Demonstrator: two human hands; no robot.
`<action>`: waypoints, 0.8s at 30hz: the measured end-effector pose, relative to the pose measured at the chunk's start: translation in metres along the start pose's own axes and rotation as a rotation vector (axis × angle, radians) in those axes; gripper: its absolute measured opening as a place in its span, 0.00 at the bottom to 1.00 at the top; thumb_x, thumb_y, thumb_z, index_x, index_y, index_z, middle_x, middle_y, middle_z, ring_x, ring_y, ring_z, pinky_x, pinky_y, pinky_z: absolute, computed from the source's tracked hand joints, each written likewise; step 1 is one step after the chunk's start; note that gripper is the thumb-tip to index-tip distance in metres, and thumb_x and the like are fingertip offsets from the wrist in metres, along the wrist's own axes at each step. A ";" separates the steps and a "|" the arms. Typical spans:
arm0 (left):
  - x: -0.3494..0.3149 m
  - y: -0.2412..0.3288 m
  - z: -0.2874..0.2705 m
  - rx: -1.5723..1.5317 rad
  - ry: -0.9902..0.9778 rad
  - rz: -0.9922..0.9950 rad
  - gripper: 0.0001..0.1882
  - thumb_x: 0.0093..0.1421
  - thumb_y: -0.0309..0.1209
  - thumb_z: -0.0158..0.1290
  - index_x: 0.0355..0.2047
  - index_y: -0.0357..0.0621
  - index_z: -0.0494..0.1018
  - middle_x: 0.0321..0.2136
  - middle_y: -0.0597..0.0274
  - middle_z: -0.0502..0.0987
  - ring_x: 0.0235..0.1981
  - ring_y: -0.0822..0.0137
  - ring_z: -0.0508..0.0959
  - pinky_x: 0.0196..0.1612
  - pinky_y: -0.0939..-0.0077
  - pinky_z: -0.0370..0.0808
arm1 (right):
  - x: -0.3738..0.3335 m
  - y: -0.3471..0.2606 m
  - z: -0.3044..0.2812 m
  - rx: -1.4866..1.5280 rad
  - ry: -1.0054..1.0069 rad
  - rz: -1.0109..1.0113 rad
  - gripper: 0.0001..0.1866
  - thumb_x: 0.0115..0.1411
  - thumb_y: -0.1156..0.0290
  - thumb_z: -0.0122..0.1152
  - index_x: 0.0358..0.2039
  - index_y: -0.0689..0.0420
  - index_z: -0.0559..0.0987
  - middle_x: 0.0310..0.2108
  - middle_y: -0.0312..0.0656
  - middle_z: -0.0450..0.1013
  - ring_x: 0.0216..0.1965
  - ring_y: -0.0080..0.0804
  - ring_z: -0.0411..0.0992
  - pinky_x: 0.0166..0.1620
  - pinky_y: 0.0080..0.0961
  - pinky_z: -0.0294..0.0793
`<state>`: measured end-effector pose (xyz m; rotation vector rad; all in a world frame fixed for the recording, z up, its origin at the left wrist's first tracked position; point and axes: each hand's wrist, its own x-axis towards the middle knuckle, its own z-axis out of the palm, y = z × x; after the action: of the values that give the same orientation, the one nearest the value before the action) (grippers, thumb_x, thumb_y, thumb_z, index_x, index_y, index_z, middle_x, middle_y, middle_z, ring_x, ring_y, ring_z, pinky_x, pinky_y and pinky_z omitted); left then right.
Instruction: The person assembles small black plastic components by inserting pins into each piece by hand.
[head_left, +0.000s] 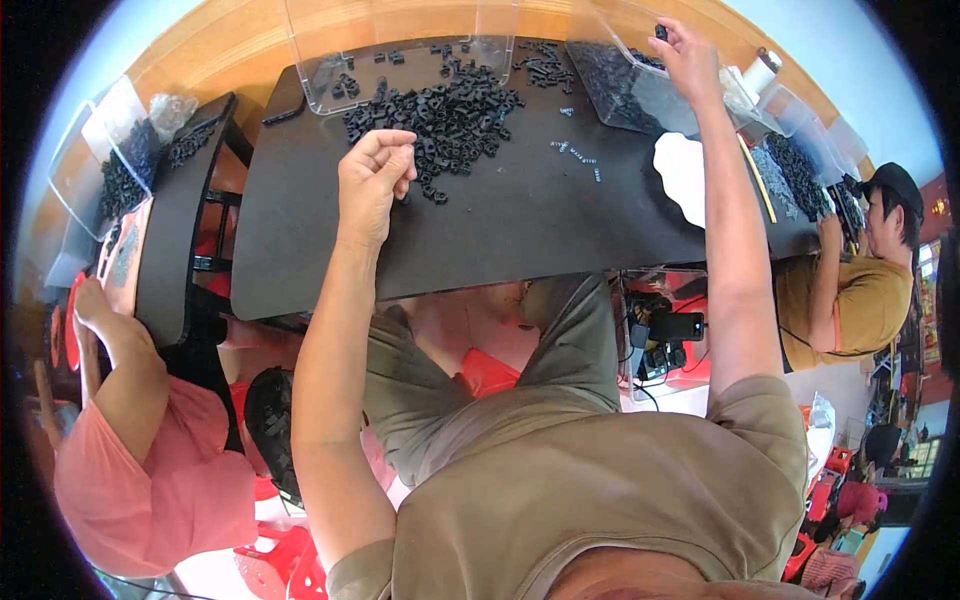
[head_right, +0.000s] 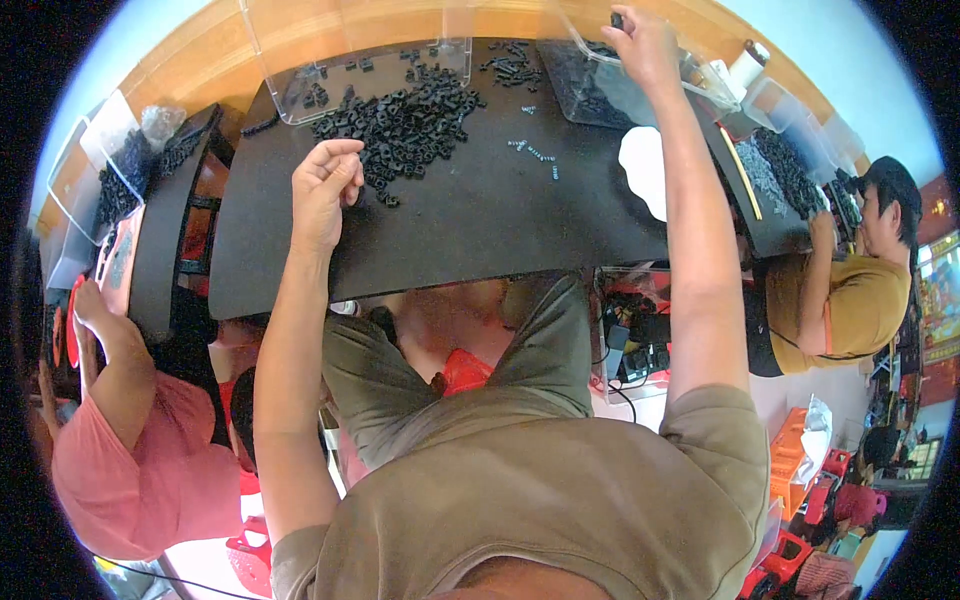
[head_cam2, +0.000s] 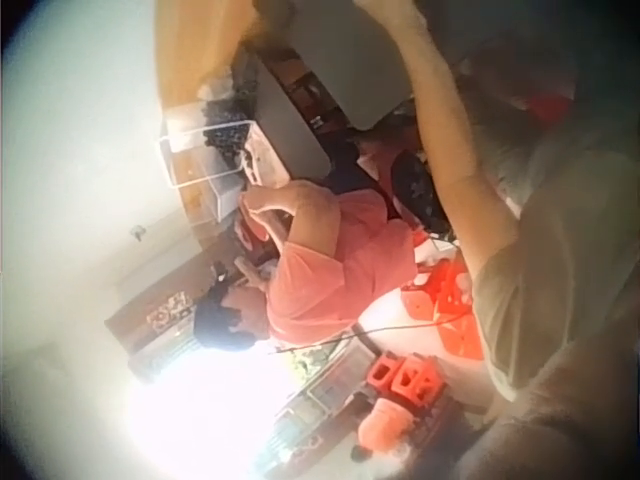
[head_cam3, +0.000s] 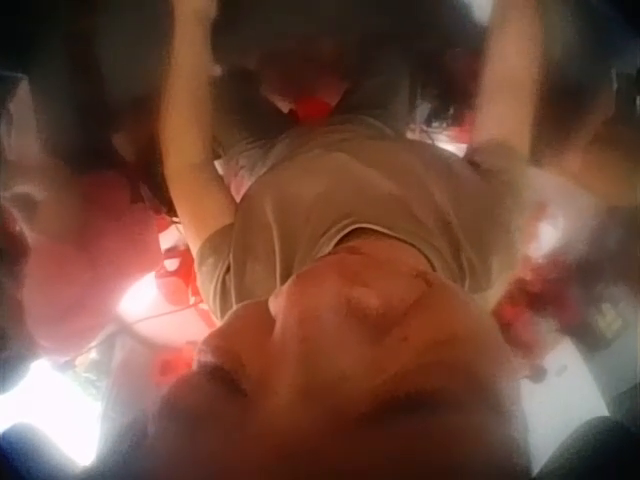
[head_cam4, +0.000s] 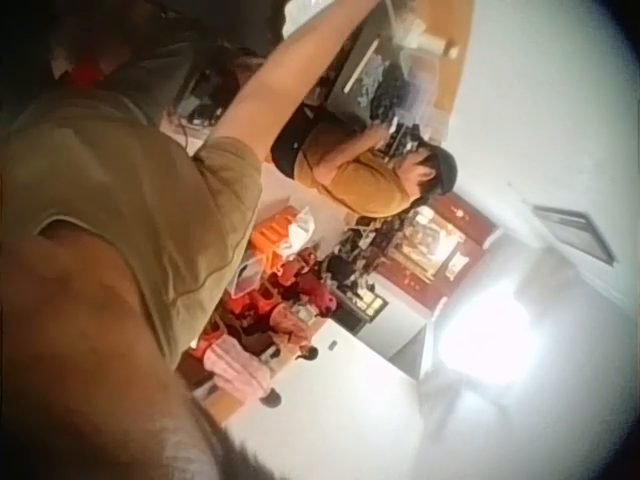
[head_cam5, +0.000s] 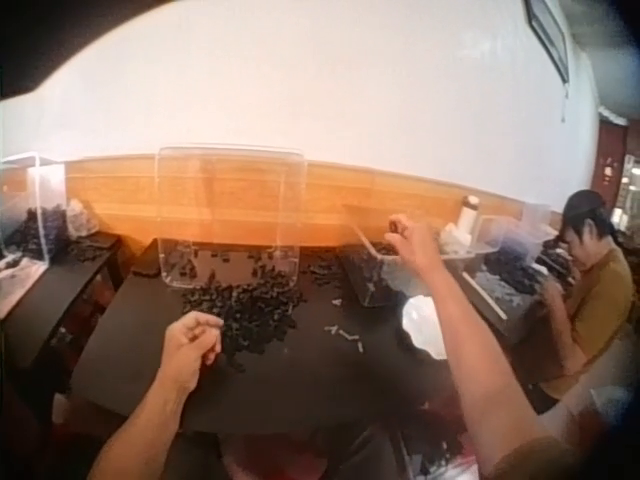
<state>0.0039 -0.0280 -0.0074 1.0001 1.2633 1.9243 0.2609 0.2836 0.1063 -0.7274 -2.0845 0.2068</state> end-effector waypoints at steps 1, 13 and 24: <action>0.000 -0.001 -0.001 0.001 -0.001 -0.002 0.06 0.56 0.26 0.51 0.34 0.38 0.71 0.18 0.68 0.70 0.16 0.82 0.65 0.18 0.90 0.61 | 0.004 0.002 0.001 -0.192 0.019 -0.121 0.18 0.50 0.71 0.61 0.43 0.56 0.75 0.25 0.36 0.71 0.22 0.23 0.70 0.28 0.19 0.70; -0.002 -0.003 -0.007 0.284 0.255 0.025 0.03 0.56 0.25 0.51 0.28 0.40 0.73 0.17 0.69 0.71 0.17 0.81 0.66 0.19 0.89 0.61 | -0.090 -0.107 0.097 0.165 -0.291 -0.502 0.03 0.50 0.76 0.57 0.27 0.60 0.75 0.25 0.42 0.70 0.29 0.38 0.71 0.34 0.29 0.70; 0.001 -0.013 -0.008 0.416 0.238 0.159 0.01 0.55 0.23 0.51 0.27 0.38 0.72 0.20 0.70 0.72 0.21 0.81 0.70 0.25 0.87 0.67 | -0.108 -0.170 0.155 -0.143 -0.676 -0.434 0.08 0.47 0.69 0.58 0.29 0.58 0.77 0.31 0.45 0.70 0.33 0.44 0.71 0.35 0.37 0.71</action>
<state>-0.0021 -0.0263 -0.0208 1.1244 1.8229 1.9886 0.1122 0.1028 0.0074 -0.2774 -2.8673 0.0598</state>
